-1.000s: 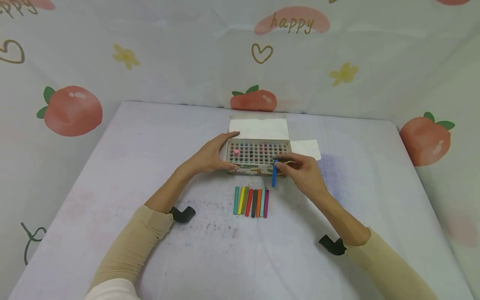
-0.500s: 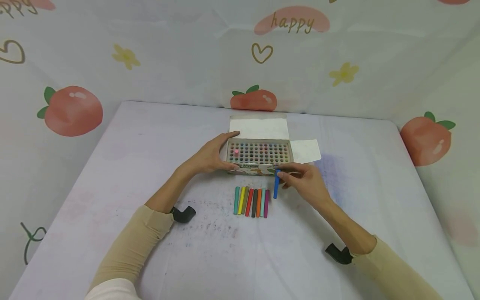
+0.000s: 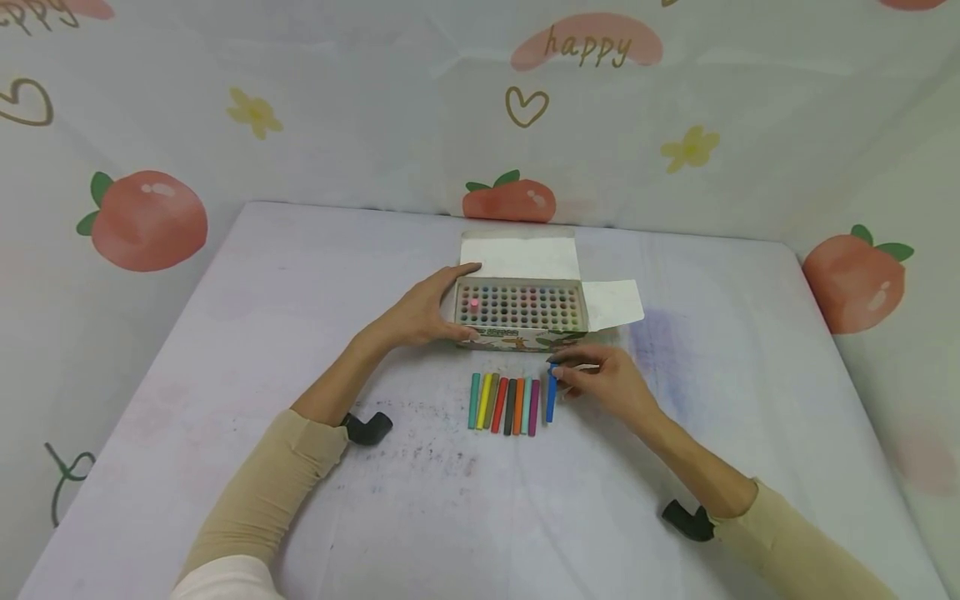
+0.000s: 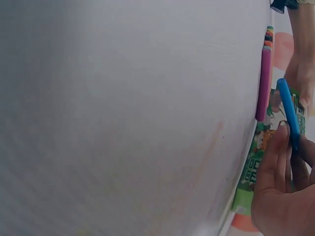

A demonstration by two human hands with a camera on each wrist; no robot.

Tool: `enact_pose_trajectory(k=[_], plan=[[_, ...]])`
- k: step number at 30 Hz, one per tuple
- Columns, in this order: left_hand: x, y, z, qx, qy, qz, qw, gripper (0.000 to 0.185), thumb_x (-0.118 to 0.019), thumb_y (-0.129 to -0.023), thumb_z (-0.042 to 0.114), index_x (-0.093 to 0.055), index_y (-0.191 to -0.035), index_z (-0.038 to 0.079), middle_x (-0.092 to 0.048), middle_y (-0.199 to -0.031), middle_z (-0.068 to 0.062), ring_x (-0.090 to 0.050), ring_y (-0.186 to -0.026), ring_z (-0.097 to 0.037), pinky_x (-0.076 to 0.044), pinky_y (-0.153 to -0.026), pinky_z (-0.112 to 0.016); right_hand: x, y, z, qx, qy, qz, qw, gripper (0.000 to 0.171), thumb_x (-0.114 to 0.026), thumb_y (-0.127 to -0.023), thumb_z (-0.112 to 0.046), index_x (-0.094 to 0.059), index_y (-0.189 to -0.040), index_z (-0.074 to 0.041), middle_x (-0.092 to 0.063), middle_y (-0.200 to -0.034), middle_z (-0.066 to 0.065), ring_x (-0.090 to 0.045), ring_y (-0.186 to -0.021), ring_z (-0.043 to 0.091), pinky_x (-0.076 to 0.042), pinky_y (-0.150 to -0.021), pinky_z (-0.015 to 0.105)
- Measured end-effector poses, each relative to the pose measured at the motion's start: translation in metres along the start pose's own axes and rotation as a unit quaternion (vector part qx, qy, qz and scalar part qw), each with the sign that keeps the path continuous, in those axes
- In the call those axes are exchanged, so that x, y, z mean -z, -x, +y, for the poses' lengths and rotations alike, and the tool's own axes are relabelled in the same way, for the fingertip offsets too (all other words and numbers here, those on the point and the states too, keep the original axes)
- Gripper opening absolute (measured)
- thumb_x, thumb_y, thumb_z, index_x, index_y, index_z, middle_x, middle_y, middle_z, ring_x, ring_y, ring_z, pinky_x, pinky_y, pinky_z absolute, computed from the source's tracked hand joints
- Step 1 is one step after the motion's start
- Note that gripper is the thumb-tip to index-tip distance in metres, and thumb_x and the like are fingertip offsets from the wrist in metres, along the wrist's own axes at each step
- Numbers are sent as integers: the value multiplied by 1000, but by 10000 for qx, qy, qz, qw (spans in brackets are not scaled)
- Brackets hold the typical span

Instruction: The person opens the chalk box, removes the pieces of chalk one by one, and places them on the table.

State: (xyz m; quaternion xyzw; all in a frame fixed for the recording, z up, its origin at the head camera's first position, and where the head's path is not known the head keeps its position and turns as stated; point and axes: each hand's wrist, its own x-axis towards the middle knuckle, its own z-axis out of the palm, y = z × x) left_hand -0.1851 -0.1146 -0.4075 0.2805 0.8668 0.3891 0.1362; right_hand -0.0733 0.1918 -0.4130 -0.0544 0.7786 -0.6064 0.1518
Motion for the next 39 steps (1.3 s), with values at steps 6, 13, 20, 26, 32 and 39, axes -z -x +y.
enact_pose_trajectory(k=[6,13,20,26,32,39], plan=[[-1,-1,-1,-9,3,-7,10000,108,-90,-72,37,-26,-158,21,-41,-149,-10,-41,-132,-26,-31,-110,-50,-4,0,4,-261,18,-159,9995,25,-71,-91,-7,-70,-113,5,-71,-102,17,-72,-76,24,-58,-69,37],[-2,-2,-1,-18,18,-8,10000,107,-90,-72,37,-27,-158,21,-42,-148,-10,-42,-130,-25,-32,-109,-49,-7,0,3,-609,210,-271,9976,23,-71,-92,-8,-71,-113,2,-74,-92,14,-72,-74,26,-58,-68,35],[1,-2,1,-5,-16,-70,10000,108,-89,-73,37,-25,-158,21,-40,-150,-11,-40,-133,-26,-31,-110,-50,-6,-3,6,-802,365,-288,9957,22,-70,-92,-8,-72,-111,3,-75,-90,13,-73,-76,24,-58,-70,34],[2,-2,1,33,-19,-73,10000,110,-90,-72,38,-25,-158,21,-41,-148,-10,-41,-130,-25,-31,-109,-50,-4,-4,7,-849,749,-260,9932,18,-72,-91,-11,-76,-105,0,-75,-84,9,-72,-74,21,-58,-69,31],[1,-2,-1,32,52,-72,10000,107,-89,-73,36,-25,-158,20,-43,-146,-10,-43,-127,-25,-32,-108,-49,-2,-4,8,-822,892,-288,9922,19,-73,-91,-16,-77,-105,-3,-75,-85,8,-72,-74,21,-57,-70,29],[0,-1,-1,78,48,-66,9999,108,-89,-73,37,-25,-158,20,-41,-148,-10,-41,-130,-25,-31,-109,-49,0,-2,5,-604,893,-275,9938,22,-72,-92,-16,-75,-110,-4,-75,-93,9,-72,-78,21,-56,-72,30]])
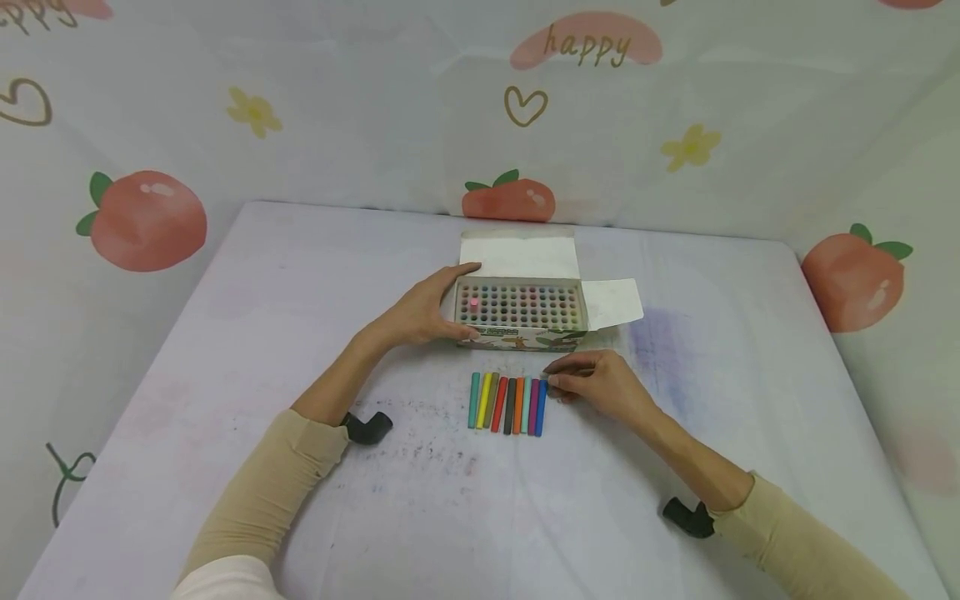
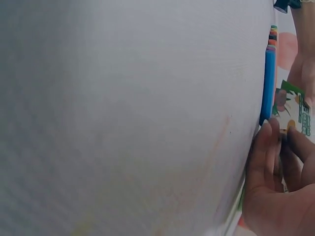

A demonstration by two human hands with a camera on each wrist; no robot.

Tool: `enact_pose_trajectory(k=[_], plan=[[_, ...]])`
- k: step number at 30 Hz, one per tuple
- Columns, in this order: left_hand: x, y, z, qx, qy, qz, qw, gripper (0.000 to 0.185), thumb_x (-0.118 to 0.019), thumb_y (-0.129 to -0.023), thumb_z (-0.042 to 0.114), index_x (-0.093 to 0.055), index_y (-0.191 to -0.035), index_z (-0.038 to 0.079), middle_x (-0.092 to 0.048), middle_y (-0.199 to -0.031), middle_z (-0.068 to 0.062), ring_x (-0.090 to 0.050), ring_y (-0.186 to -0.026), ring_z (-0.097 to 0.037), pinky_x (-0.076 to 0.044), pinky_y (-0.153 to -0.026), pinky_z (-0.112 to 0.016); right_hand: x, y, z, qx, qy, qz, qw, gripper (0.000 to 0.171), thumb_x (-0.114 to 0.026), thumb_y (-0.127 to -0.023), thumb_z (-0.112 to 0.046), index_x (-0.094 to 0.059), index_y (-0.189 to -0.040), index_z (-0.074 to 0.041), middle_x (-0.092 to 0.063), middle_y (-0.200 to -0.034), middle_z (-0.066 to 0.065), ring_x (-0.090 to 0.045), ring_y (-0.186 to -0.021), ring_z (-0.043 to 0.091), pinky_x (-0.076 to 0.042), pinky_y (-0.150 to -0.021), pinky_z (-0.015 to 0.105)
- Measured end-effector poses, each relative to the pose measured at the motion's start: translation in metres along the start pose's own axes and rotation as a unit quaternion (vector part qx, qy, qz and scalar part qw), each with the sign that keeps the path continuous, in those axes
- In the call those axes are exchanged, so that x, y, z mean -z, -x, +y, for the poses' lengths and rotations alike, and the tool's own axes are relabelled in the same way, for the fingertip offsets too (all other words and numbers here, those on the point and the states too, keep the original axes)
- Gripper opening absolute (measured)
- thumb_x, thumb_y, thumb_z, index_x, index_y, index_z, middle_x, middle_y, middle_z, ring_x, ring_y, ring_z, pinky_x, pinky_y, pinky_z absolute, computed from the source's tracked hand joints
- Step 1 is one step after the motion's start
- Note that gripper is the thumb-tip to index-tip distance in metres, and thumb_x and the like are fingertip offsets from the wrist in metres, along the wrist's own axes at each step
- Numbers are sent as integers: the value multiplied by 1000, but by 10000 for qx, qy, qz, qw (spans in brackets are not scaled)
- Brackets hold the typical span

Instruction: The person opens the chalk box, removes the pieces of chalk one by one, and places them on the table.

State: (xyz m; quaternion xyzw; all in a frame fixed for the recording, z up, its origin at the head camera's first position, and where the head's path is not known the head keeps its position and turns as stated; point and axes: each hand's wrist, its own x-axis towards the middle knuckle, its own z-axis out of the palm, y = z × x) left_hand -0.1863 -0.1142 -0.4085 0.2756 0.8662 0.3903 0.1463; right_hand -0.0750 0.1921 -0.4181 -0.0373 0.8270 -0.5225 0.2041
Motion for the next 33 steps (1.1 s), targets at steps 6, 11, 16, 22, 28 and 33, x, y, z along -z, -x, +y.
enact_pose_trajectory(k=[6,11,16,22,28,33], plan=[[0,2,1,4,25,18,10000,109,-90,-72,36,-25,-158,20,-42,-148,-11,-42,-130,-26,-31,-110,-50,0,0,-3,231,-44,44,9997,26,-72,-93,-20,-73,-114,-5,-74,-103,9,-71,-85,22,-56,-74,33],[0,2,0,28,30,32,10000,109,-90,-72,36,-25,-158,21,-42,-148,-10,-42,-129,-25,-31,-109,-49,1,-2,-10,552,-120,33,9984,26,-70,-95,-20,-73,-114,-3,-73,-100,10,-70,-87,25,-56,-74,35],[1,2,0,15,-12,53,10000,109,-90,-72,38,-25,-158,22,-41,-149,-10,-41,-132,-25,-31,-110,-50,2,-6,-19,866,-231,10,9960,26,-67,-96,-18,-71,-113,1,-73,-96,12,-69,-87,25,-56,-75,37],[1,1,-1,-26,-4,45,10000,109,-90,-71,39,-26,-158,22,-41,-150,-9,-41,-132,-25,-32,-109,-50,2,-11,-31,1098,-262,-8,9936,26,-65,-98,-16,-70,-115,3,-73,-98,14,-69,-86,26,-56,-76,44],[0,0,-1,-4,-35,14,10000,109,-90,-71,39,-26,-158,22,-41,-149,-9,-42,-130,-24,-32,-109,-49,2,-18,-44,1364,-242,-7,9904,23,-66,-97,-15,-71,-113,0,-72,-98,19,-67,-86,38,-56,-75,43],[0,-1,-2,-56,-62,49,10000,109,-90,-71,39,-27,-158,22,-41,-149,-9,-42,-130,-24,-33,-108,-48,2,-24,-52,1455,-270,-71,9890,23,-67,-96,-16,-71,-113,0,-72,-94,20,-65,-83,43,-56,-70,46]])
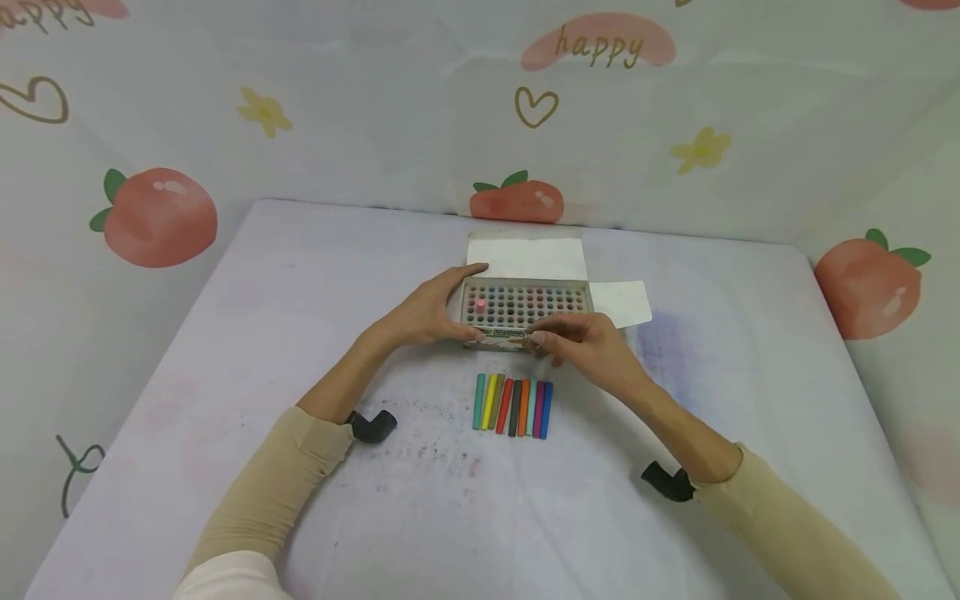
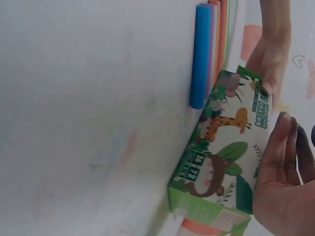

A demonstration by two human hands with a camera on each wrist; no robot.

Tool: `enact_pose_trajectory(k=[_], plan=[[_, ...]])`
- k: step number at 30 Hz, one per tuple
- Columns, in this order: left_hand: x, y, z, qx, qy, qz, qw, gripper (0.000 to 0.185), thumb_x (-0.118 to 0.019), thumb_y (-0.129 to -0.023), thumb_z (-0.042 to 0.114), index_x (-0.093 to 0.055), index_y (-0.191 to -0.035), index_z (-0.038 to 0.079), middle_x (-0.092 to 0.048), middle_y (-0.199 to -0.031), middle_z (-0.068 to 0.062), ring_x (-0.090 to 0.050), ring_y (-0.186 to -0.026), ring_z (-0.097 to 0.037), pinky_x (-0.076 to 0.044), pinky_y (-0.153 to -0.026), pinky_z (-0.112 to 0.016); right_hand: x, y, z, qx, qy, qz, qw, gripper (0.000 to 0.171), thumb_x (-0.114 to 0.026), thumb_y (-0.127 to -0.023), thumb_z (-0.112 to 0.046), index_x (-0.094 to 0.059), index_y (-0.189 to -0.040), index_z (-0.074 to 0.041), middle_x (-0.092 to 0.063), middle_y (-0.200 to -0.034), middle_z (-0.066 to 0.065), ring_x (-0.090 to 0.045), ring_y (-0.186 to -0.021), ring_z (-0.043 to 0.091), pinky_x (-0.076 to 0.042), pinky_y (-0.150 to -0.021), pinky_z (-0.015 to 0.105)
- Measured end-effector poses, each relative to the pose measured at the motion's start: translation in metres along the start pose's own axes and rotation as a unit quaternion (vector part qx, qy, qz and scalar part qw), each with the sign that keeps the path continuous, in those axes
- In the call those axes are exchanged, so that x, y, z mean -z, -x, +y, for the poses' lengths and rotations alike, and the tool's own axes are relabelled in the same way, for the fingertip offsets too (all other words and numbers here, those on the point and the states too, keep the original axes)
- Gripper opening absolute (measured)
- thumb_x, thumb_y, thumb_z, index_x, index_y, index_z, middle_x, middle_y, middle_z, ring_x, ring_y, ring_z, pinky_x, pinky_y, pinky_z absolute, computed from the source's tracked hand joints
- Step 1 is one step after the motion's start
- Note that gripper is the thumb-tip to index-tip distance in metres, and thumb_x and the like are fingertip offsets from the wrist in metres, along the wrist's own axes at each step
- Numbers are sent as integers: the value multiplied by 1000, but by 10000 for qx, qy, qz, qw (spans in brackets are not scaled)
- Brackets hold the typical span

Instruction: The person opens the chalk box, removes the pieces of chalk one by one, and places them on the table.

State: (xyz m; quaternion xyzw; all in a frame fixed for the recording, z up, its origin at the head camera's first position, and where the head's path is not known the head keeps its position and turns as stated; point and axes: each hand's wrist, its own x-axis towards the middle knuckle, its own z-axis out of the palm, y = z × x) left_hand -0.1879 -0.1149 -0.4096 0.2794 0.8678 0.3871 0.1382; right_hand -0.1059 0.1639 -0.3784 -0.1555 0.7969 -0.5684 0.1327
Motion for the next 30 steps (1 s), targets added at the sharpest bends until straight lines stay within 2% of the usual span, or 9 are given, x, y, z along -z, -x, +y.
enact_pose_trajectory(k=[9,17,26,30], plan=[[0,-1,2,-35,86,-1,10000,108,-91,-71,36,-28,-157,20,-45,-144,-9,-46,-122,-24,-36,-104,-47,2,-14,-15,184,29,71,9998,24,-68,-95,-16,-71,-114,0,-72,-98,16,-69,-85,34,-56,-72,49],[0,0,1,-60,102,17,9999,107,-90,-72,36,-28,-157,19,-45,-144,-9,-46,-118,-23,-36,-102,-46,-4,-31,-12,659,-254,-43,9975,24,-68,-95,-7,-69,-114,6,-71,-97,19,-69,-83,31,-57,-73,43],[0,1,0,-65,106,19,9999,106,-89,-73,35,-28,-157,19,-44,-145,-9,-47,-117,-24,-38,-101,-45,-14,-44,-14,729,170,303,9967,21,-69,-94,-10,-72,-113,-3,-71,-106,11,-68,-90,23,-55,-77,26],[1,2,1,-28,28,2,10000,105,-89,-74,36,-27,-158,21,-42,-149,-9,-45,-123,-24,-37,-103,-46,-19,-50,-13,821,584,402,9941,20,-70,-94,-13,-74,-112,-6,-72,-105,7,-67,-88,19,-52,-77,27]])
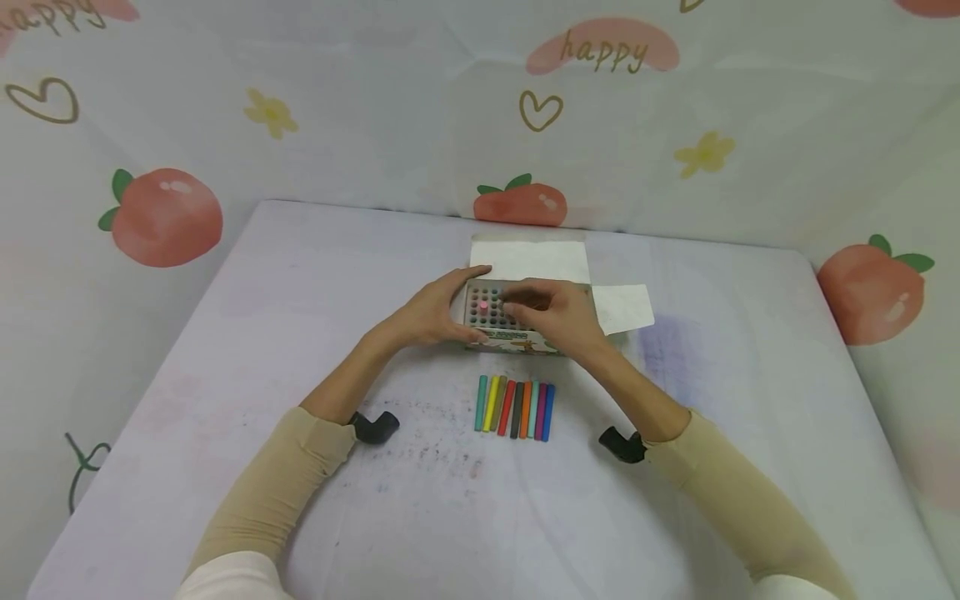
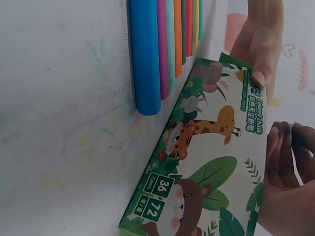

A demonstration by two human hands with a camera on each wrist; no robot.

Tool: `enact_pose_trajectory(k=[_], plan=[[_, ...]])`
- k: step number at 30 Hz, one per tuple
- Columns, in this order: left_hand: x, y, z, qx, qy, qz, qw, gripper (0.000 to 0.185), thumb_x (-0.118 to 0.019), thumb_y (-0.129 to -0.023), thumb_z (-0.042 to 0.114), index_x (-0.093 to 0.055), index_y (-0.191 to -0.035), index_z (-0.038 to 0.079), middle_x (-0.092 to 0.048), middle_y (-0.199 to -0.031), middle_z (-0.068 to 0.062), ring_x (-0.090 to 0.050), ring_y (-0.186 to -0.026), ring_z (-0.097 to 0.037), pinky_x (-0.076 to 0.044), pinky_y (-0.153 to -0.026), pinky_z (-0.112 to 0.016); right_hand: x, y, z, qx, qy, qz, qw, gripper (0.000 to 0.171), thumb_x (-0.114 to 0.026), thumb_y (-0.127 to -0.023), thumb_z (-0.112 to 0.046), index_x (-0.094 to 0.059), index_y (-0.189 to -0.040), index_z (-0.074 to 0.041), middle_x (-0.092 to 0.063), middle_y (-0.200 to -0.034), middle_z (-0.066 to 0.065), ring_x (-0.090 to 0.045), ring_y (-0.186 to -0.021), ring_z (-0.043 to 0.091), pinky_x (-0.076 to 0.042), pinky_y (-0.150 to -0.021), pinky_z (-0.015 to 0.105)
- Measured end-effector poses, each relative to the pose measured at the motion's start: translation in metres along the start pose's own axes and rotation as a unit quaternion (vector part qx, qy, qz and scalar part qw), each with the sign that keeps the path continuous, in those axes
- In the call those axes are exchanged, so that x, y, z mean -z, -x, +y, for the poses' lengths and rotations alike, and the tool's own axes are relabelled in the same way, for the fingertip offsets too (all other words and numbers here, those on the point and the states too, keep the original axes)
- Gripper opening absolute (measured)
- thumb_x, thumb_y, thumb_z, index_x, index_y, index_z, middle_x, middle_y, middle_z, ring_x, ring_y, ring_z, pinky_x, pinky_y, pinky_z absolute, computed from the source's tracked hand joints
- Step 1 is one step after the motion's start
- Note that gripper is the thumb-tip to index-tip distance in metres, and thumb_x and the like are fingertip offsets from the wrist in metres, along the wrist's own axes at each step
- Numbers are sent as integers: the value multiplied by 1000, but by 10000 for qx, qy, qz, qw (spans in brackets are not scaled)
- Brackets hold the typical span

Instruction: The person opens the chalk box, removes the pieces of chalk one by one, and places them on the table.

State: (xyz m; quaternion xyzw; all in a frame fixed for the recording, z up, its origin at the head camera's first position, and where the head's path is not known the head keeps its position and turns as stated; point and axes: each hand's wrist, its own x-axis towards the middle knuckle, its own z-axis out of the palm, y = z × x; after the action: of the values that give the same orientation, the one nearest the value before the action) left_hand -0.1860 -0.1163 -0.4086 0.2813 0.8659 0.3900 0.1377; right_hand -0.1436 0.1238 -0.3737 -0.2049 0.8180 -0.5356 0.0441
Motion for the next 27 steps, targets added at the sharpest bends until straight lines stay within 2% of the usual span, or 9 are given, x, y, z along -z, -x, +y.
enact_pose_trajectory(k=[5,9,13,19,27], plan=[[0,-1,1,48,-62,-27,10000,106,-89,-73,36,-26,-158,21,-39,-152,-9,-43,-127,-23,-36,-105,-47,-4,-7,3,44,245,-129,9996,21,-70,-93,-10,-73,-114,-6,-72,-107,7,-68,-92,19,-53,-82,33],[0,0,1,52,-93,-19,9999,106,-88,-73,38,-27,-158,21,-38,-153,-8,-44,-125,-23,-37,-103,-45,-7,-12,2,-142,484,-366,9981,23,-68,-94,-8,-72,-116,-6,-72,-108,7,-68,-96,19,-53,-85,33],[0,0,0,7,-90,-2,10000,105,-88,-73,38,-28,-157,21,-38,-153,-7,-44,-124,-22,-38,-102,-44,-8,-16,0,-353,771,-561,9948,24,-68,-94,-10,-71,-118,-8,-72,-105,4,-68,-94,18,-53,-83,33],[-1,-1,-2,-52,-18,-2,10000,104,-88,-73,39,-29,-157,21,-36,-155,-7,-41,-131,-23,-36,-105,-45,-9,-21,2,-531,824,-793,9920,24,-69,-94,-11,-71,-118,-10,-72,-103,2,-67,-93,16,-53,-82,32],[-2,-2,-3,-59,-22,36,10000,105,-88,-73,38,-28,-157,20,-36,-155,-7,-42,-129,-22,-36,-105,-45,-13,-26,6,-548,1218,-928,9867,20,-73,-91,-16,-74,-111,-11,-72,-96,0,-67,-87,13,-53,-80,32]])
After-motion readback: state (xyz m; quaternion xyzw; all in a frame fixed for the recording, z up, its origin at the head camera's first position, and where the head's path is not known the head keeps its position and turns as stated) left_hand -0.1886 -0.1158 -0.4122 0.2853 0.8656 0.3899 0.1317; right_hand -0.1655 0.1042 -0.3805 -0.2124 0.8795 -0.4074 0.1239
